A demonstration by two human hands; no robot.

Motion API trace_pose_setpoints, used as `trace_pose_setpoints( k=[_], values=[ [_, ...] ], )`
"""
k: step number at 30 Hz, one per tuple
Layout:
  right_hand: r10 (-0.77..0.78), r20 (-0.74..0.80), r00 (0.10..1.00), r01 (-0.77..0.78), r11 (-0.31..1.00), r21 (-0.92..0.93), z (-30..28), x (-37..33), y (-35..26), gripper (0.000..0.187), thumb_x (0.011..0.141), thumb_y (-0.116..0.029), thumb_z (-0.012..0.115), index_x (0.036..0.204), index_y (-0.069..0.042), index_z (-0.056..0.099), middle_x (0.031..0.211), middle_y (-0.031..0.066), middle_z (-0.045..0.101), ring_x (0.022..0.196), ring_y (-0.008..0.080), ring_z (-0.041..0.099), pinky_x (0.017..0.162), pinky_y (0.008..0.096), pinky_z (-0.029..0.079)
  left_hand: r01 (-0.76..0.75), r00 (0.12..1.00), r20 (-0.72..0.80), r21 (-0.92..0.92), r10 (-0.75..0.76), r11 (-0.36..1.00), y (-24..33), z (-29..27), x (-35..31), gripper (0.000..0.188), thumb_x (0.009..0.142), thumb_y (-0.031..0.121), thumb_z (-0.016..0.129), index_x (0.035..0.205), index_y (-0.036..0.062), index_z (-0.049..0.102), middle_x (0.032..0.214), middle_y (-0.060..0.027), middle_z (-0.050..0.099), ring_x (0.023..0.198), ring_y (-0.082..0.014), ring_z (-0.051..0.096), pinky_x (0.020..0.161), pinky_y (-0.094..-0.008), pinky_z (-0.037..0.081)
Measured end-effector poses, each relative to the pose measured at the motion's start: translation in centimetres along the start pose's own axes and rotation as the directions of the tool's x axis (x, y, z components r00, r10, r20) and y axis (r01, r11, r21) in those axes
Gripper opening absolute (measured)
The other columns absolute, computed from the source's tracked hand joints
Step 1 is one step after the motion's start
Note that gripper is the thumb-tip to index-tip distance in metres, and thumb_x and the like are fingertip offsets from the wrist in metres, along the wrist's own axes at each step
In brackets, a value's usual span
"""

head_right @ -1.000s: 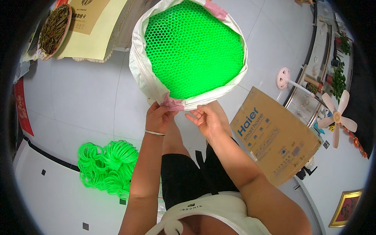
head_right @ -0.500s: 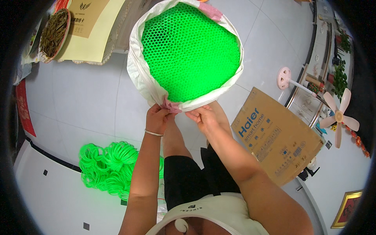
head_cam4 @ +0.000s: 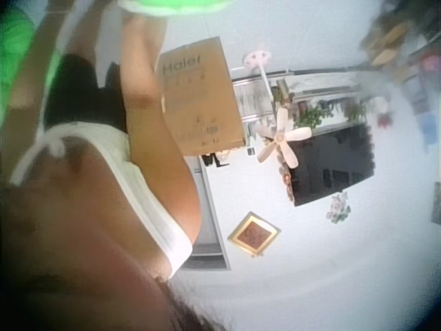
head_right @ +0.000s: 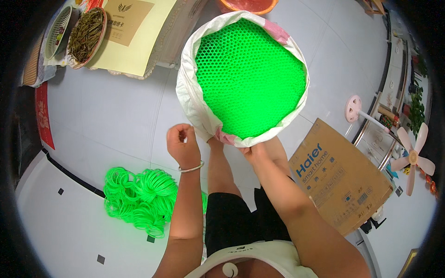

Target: The person places a pink plastic bag into a brown bucket and then lines a yellow bucket with another pink plastic bag. They then handle a large white sack containing a green honeycomb structure, adjusting the sack's opening and lifting it.

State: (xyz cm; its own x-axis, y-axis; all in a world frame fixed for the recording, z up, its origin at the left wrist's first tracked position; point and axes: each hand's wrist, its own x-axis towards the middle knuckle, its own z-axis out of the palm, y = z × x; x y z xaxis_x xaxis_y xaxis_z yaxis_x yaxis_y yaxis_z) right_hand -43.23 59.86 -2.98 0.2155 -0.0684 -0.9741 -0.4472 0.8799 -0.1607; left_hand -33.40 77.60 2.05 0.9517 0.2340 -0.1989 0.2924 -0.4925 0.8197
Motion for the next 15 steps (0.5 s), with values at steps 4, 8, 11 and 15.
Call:
trace_pose_setpoints(
  k=[4, 8, 11, 15],
  values=[
    [-0.014, 0.109, 0.994, -0.006, 0.983, 0.184, 1.4, -1.5, 3.2, 0.033, 0.09, -0.022, 0.061, 0.12, -0.01, 0.053, 0.118, 0.0092, 0.06, 0.101, 0.0209, 0.063, 0.083, 0.0364, 0.057, -0.012, 0.999, 0.028, -0.146, 0.016, 0.989, 2.4, 0.4, 3.7, 0.009, 0.078, 0.005, 0.07, 0.086, 0.0007, 0.069, 0.075, -0.0035, 0.058, 0.066, -0.0111, 0.053, 0.062, -0.0242, 0.045],
    [0.05, 0.303, 0.952, -0.138, 0.951, 0.277, 3.0, -2.0, 5.5, 0.036, 0.089, -0.015, 0.062, 0.122, -0.007, 0.052, 0.123, 0.0135, 0.057, 0.11, 0.0263, 0.059, 0.092, 0.0396, 0.053, 0.247, 0.965, 0.11, -0.057, -0.239, 0.967, 3.2, 1.5, 6.4, 0.011, 0.071, 0.009, 0.074, 0.077, 0.0012, 0.07, 0.071, -0.0049, 0.054, 0.063, -0.0143, 0.051, 0.061, -0.028, 0.045],
    [0.022, 0.369, 0.929, -0.171, 0.91, 0.378, 4.1, -1.7, 6.6, 0.039, 0.09, -0.013, 0.059, 0.127, -0.005, 0.049, 0.126, 0.0157, 0.055, 0.11, 0.0288, 0.059, 0.096, 0.0427, 0.05, 0.305, 0.943, 0.149, -0.038, -0.296, 0.952, 2.5, 1.9, 7.1, 0.013, 0.068, 0.009, 0.075, 0.075, 0.0007, 0.069, 0.068, -0.0049, 0.054, 0.063, -0.0157, 0.052, 0.061, -0.0297, 0.045],
    [0.008, 0.41, 0.912, -0.178, 0.909, 0.378, 5.3, -2.0, 7.4, 0.036, 0.092, -0.01, 0.055, 0.127, -0.003, 0.048, 0.126, 0.016, 0.055, 0.113, 0.0297, 0.057, 0.099, 0.0422, 0.048, 0.32, 0.938, 0.17, -0.091, -0.302, 0.943, 2.1, 1.9, 7.5, 0.011, 0.068, 0.006, 0.071, 0.077, -0.0007, 0.068, 0.071, -0.0047, 0.057, 0.064, -0.0145, 0.054, 0.061, -0.0295, 0.045]
  ],
)
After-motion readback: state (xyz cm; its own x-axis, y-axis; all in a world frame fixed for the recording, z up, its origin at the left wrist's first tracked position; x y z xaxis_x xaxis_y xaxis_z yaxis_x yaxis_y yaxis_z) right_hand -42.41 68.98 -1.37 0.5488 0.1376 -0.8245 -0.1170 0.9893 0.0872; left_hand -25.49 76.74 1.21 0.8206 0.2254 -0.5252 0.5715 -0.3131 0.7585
